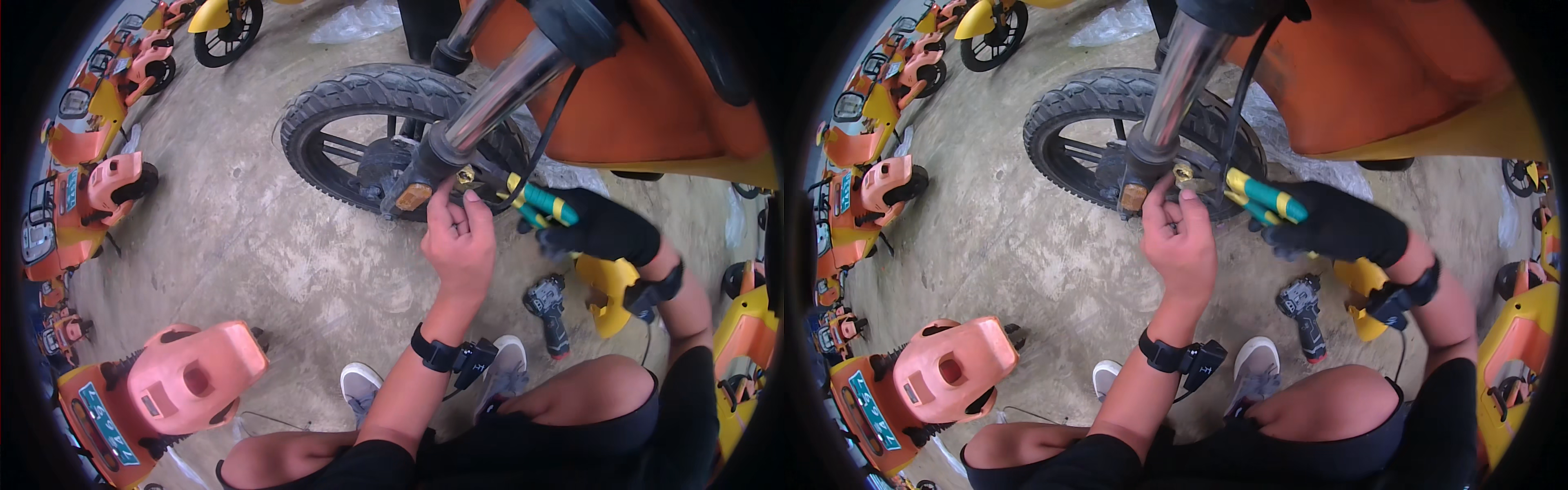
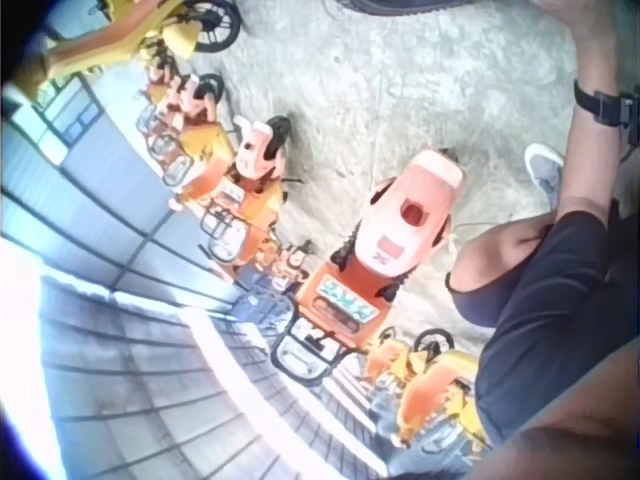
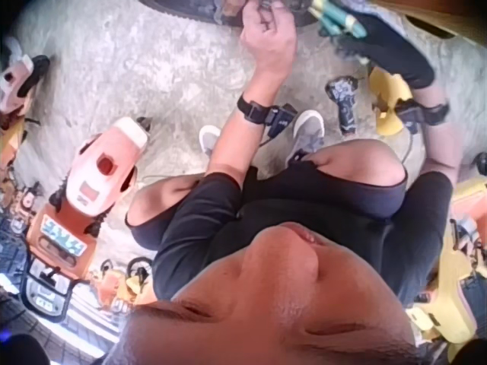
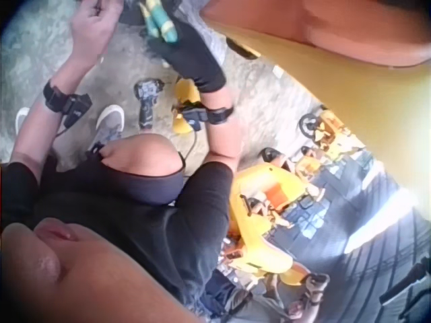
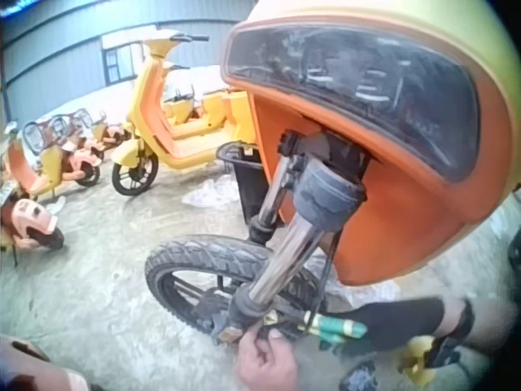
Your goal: The person works on the front wheel assembly of a yellow scooter using pliers and a power drill, manipulating a cable and a small component near the brake or axle.
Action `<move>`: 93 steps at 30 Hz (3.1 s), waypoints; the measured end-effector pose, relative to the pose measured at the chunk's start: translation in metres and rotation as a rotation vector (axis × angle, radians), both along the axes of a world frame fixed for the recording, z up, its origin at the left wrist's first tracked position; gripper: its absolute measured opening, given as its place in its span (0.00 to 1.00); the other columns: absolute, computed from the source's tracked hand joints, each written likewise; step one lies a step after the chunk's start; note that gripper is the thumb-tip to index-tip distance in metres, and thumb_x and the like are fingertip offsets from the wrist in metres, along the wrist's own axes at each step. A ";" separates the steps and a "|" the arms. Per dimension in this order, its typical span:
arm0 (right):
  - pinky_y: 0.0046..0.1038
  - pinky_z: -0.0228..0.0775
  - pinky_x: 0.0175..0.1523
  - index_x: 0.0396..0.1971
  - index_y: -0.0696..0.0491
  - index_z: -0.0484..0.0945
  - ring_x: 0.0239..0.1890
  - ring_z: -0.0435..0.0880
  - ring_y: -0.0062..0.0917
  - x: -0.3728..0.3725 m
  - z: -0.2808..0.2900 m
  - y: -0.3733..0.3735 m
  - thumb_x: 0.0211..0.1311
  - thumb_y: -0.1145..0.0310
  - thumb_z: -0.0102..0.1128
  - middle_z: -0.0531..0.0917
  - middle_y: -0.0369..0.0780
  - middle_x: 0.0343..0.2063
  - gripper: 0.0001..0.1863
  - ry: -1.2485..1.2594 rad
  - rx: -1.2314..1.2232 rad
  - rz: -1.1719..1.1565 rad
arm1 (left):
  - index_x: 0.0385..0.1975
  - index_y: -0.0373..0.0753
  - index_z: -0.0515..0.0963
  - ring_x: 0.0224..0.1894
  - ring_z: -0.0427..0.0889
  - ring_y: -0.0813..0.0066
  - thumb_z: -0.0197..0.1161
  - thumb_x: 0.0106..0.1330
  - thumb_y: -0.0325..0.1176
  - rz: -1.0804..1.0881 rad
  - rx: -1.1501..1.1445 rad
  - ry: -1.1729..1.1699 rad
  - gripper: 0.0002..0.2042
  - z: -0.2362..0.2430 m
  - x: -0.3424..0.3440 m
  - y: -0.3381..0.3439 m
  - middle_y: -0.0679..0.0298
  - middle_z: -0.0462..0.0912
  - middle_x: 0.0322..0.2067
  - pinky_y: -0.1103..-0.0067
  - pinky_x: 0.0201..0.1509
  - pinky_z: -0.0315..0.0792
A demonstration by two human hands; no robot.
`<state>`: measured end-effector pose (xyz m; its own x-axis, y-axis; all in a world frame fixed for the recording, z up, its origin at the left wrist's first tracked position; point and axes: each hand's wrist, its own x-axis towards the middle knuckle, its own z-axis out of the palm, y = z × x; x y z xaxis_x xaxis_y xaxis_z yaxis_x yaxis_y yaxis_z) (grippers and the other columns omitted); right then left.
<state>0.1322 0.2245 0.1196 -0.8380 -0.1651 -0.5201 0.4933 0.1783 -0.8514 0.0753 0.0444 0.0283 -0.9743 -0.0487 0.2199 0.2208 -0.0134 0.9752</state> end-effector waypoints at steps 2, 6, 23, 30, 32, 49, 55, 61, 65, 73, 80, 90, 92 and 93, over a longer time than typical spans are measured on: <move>0.22 0.72 0.52 0.62 0.56 0.70 0.44 0.77 0.14 0.007 -0.050 -0.001 0.65 0.67 0.64 0.81 0.34 0.44 0.26 0.285 0.082 0.024 | 0.51 0.29 0.75 0.20 0.60 0.90 0.61 0.67 0.28 0.011 -0.076 0.007 0.15 0.000 0.001 0.005 0.76 0.63 0.16 0.87 0.26 0.59; 0.23 0.68 0.57 0.64 0.55 0.68 0.50 0.73 0.15 0.002 -0.073 -0.011 0.65 0.68 0.64 0.79 0.34 0.50 0.28 0.328 0.014 -0.003 | 0.50 0.30 0.76 0.19 0.59 0.90 0.63 0.65 0.29 0.044 -0.145 0.073 0.16 0.001 -0.003 0.004 0.76 0.62 0.15 0.88 0.25 0.59; 0.21 0.75 0.43 0.63 0.57 0.69 0.35 0.79 0.14 0.002 0.012 -0.012 0.64 0.67 0.64 0.82 0.35 0.37 0.28 0.069 0.104 -0.007 | 0.45 0.35 0.79 0.13 0.62 0.79 0.72 0.59 0.33 0.234 -0.434 0.337 0.16 -0.009 -0.013 0.006 0.72 0.62 0.12 0.78 0.19 0.62; 0.20 0.69 0.50 0.71 0.51 0.59 0.46 0.72 0.11 0.007 -0.053 -0.017 0.66 0.65 0.63 0.77 0.33 0.49 0.35 0.213 -0.049 0.001 | 0.42 0.34 0.79 0.12 0.63 0.78 0.71 0.59 0.33 0.257 -0.419 0.391 0.15 -0.009 -0.016 0.007 0.72 0.63 0.11 0.77 0.19 0.62; 0.20 0.70 0.48 0.70 0.51 0.61 0.43 0.73 0.12 0.004 -0.049 -0.008 0.66 0.63 0.63 0.78 0.32 0.46 0.35 0.224 -0.011 0.015 | 0.44 0.34 0.79 0.14 0.71 0.73 0.73 0.57 0.32 0.225 -0.414 0.306 0.17 -0.006 -0.013 0.008 0.70 0.68 0.13 0.75 0.19 0.67; 0.22 0.67 0.57 0.65 0.54 0.68 0.48 0.74 0.14 -0.001 0.017 -0.014 0.62 0.67 0.65 0.81 0.34 0.50 0.31 0.156 0.132 0.087 | 0.47 0.35 0.79 0.13 0.61 0.78 0.72 0.58 0.28 0.223 -0.467 0.604 0.17 -0.018 -0.031 -0.003 0.69 0.63 0.12 0.79 0.19 0.61; 0.22 0.59 0.65 0.74 0.49 0.49 0.60 0.68 0.16 0.006 -0.047 -0.012 0.65 0.72 0.61 0.68 0.36 0.66 0.41 0.280 -0.087 0.108 | 0.42 0.34 0.80 0.12 0.62 0.77 0.72 0.59 0.31 0.231 -0.409 0.493 0.14 -0.015 -0.022 0.003 0.69 0.63 0.13 0.78 0.18 0.61; 0.21 0.67 0.57 0.72 0.50 0.56 0.50 0.74 0.15 0.000 -0.029 -0.015 0.65 0.71 0.60 0.76 0.35 0.58 0.36 0.256 0.030 0.106 | 0.38 0.35 0.79 0.12 0.63 0.77 0.72 0.61 0.35 0.262 -0.496 0.432 0.12 -0.007 -0.022 0.005 0.70 0.64 0.12 0.77 0.18 0.61; 0.22 0.72 0.45 0.67 0.52 0.67 0.38 0.77 0.14 -0.001 -0.025 -0.011 0.64 0.72 0.60 0.83 0.34 0.46 0.30 0.170 0.044 0.066 | 0.39 0.36 0.78 0.12 0.63 0.76 0.70 0.62 0.34 0.234 -0.523 0.350 0.12 -0.005 -0.013 0.004 0.70 0.64 0.12 0.76 0.18 0.61; 0.23 0.72 0.49 0.69 0.52 0.63 0.42 0.77 0.16 -0.002 -0.029 -0.006 0.62 0.75 0.60 0.81 0.37 0.50 0.34 0.219 0.043 0.085 | 0.47 0.37 0.77 0.12 0.63 0.77 0.69 0.62 0.30 0.139 -0.479 0.566 0.14 -0.013 -0.027 -0.004 0.70 0.63 0.12 0.77 0.18 0.61; 0.24 0.59 0.67 0.72 0.52 0.55 0.63 0.69 0.17 0.002 -0.067 -0.009 0.64 0.73 0.62 0.70 0.39 0.66 0.39 0.362 -0.060 0.111 | 0.47 0.35 0.77 0.12 0.60 0.80 0.69 0.63 0.29 0.154 -0.411 0.502 0.15 -0.013 -0.023 0.002 0.71 0.63 0.12 0.80 0.18 0.59; 0.23 0.73 0.49 0.69 0.53 0.61 0.42 0.79 0.15 0.004 -0.069 -0.004 0.65 0.71 0.61 0.82 0.36 0.50 0.34 0.340 0.039 0.056 | 0.47 0.35 0.76 0.13 0.59 0.82 0.69 0.62 0.29 0.154 -0.372 0.469 0.15 -0.013 -0.021 0.003 0.72 0.62 0.12 0.81 0.18 0.58; 0.21 0.73 0.38 0.56 0.57 0.75 0.30 0.78 0.13 0.005 -0.043 -0.005 0.64 0.70 0.61 0.83 0.36 0.32 0.21 0.294 0.046 -0.016 | 0.48 0.35 0.75 0.13 0.59 0.83 0.70 0.61 0.29 0.146 -0.417 0.469 0.17 -0.014 -0.024 -0.004 0.72 0.62 0.12 0.82 0.19 0.59; 0.21 0.73 0.40 0.57 0.57 0.74 0.31 0.78 0.13 0.005 -0.016 -0.002 0.64 0.70 0.61 0.83 0.35 0.33 0.22 0.204 0.148 0.037 | 0.48 0.35 0.75 0.13 0.59 0.83 0.70 0.61 0.29 0.149 -0.408 0.465 0.17 -0.014 -0.023 -0.001 0.72 0.62 0.12 0.82 0.19 0.59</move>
